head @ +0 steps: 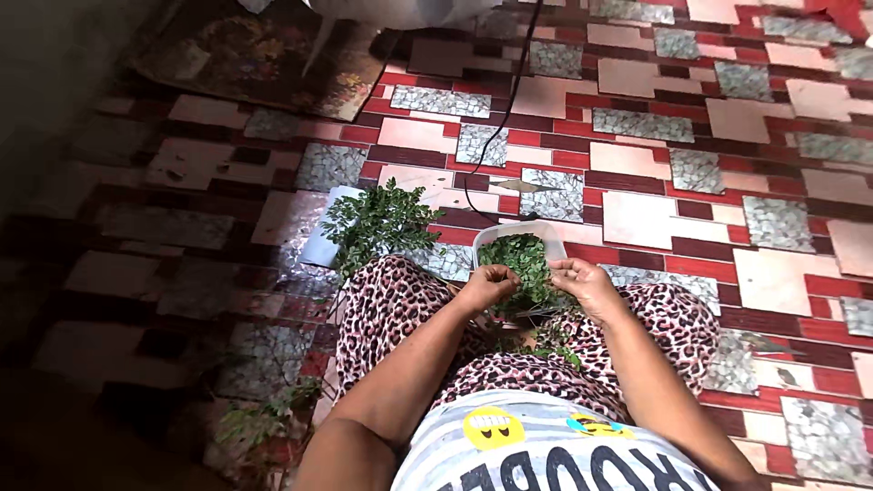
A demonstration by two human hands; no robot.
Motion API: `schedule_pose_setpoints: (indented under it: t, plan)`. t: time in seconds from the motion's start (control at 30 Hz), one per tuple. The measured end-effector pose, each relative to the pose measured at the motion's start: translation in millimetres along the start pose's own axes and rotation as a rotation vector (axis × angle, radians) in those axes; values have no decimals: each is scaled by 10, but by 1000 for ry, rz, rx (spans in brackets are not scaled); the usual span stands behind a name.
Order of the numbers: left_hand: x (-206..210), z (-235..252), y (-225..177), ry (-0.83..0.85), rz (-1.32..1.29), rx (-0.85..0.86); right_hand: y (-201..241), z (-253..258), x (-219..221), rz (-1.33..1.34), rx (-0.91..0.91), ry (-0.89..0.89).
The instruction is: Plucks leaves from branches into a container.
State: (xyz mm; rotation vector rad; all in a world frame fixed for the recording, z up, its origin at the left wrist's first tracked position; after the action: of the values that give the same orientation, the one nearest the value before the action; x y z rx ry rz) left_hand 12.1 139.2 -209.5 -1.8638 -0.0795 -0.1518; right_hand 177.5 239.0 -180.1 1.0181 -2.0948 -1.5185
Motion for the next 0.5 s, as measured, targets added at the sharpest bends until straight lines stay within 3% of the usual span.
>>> schedule_pose_setpoints:
  t: [0.23,0.5]
  plan:
    - [115,-40,-157,38,329,62,205,-126,75,-142,-141,-85]
    - [115,-93,-294,49,9,219,372,-169,244,-251,-190,-75]
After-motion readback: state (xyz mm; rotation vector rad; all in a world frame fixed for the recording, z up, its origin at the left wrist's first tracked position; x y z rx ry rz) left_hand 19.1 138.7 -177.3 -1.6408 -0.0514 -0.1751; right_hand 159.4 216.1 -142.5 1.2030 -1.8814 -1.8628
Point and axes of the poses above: each hand's wrist, its own z-axis towards the middle knuckle, its own x-axis out of the palm, y = z × x, the point moved 8 cm from there along z, towards the middle knuckle, and after that the axes turned 8 degrees about y, right-handed, at the moved point
